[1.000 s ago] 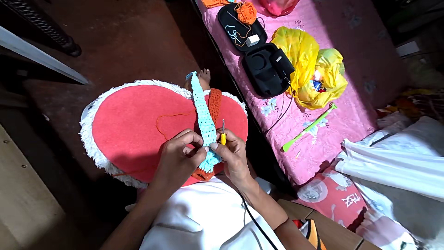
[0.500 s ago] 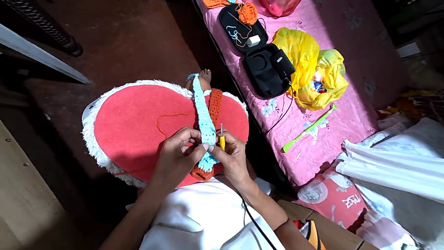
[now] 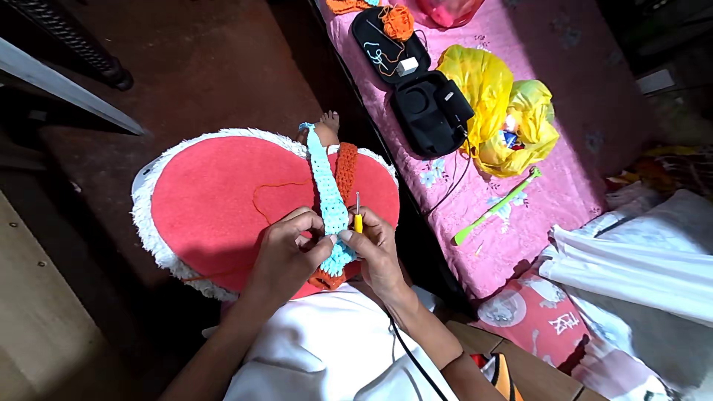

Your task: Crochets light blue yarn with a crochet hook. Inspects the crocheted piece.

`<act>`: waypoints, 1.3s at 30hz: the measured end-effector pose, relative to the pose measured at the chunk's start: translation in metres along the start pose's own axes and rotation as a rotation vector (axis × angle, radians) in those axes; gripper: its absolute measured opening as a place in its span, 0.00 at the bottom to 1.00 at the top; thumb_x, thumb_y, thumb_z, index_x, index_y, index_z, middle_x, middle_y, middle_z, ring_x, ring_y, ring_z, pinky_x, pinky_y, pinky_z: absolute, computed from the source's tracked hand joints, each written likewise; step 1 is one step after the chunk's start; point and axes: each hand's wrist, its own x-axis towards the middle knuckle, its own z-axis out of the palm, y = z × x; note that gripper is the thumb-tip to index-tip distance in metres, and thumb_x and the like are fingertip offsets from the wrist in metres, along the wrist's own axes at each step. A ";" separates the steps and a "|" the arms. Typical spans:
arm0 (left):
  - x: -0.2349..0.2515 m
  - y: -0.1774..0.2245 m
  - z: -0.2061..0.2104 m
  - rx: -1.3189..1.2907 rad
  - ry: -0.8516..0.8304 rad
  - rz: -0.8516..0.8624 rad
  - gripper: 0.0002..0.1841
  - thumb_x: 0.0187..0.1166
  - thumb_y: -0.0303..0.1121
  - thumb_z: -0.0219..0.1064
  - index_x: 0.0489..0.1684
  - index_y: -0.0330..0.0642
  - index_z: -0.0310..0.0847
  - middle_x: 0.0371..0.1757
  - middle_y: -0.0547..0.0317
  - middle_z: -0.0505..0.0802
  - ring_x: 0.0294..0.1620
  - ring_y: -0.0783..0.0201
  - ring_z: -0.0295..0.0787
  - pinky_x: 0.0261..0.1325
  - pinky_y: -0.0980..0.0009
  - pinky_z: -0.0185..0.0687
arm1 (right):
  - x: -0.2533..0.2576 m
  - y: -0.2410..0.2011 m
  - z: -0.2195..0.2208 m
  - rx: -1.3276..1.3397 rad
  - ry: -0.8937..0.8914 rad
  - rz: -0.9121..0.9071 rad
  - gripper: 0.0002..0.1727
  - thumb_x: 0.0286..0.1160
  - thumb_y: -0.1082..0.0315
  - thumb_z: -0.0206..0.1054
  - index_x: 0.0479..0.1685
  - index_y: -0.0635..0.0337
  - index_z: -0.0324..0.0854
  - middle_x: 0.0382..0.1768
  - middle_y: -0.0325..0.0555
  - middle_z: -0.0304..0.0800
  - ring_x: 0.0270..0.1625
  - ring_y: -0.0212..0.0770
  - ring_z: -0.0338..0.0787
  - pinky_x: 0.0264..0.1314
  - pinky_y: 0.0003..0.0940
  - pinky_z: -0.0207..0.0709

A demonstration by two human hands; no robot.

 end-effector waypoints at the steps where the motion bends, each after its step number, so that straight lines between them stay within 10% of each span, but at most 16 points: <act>1: 0.000 0.000 0.000 0.010 0.001 0.003 0.01 0.69 0.31 0.71 0.29 0.47 0.86 0.36 0.72 0.89 0.27 0.84 0.84 0.28 0.88 0.81 | 0.000 0.000 0.000 -0.002 0.005 0.004 0.03 0.71 0.74 0.66 0.38 0.63 0.83 0.31 0.36 0.84 0.29 0.23 0.81 0.30 0.18 0.75; 13: 0.001 0.005 -0.005 -0.111 -0.023 -0.070 0.09 0.70 0.29 0.70 0.47 0.45 0.83 0.40 0.68 0.94 0.32 0.78 0.91 0.32 0.83 0.87 | 0.001 0.003 0.002 -0.025 0.043 -0.040 0.03 0.66 0.79 0.67 0.36 0.66 0.85 0.35 0.40 0.87 0.34 0.26 0.86 0.36 0.21 0.82; 39: 0.001 0.003 0.000 0.041 0.006 -0.032 0.01 0.68 0.31 0.70 0.30 0.46 0.86 0.37 0.71 0.90 0.26 0.86 0.83 0.28 0.89 0.80 | 0.001 0.000 0.001 0.017 0.020 -0.007 0.04 0.69 0.77 0.67 0.39 0.64 0.84 0.32 0.38 0.87 0.32 0.25 0.86 0.35 0.21 0.81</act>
